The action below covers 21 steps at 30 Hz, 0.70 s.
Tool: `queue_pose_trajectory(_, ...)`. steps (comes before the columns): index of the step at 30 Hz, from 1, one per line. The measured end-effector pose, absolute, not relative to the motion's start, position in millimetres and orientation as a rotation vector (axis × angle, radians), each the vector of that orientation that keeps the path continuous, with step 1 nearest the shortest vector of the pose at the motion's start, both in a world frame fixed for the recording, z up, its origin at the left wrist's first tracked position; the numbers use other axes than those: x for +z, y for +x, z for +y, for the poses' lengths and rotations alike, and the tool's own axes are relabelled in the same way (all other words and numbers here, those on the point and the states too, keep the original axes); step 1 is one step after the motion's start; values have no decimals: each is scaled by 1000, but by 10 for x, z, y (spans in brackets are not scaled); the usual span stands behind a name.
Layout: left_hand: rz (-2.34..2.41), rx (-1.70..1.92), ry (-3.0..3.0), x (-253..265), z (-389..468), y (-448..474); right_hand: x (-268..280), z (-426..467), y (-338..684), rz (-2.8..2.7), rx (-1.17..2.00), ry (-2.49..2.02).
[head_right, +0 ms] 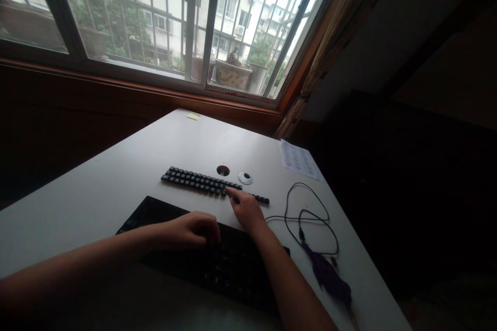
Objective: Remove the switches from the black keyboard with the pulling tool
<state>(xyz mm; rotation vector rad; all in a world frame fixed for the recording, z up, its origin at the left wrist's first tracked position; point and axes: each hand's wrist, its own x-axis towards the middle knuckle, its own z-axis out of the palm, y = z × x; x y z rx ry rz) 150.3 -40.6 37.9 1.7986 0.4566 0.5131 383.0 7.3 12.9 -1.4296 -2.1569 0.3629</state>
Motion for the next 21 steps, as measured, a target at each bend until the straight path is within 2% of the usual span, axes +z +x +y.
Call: queue_pose_trajectory(21,459,523,1800,375,-411,1508,88,56,3785,-2185,435,-1415)
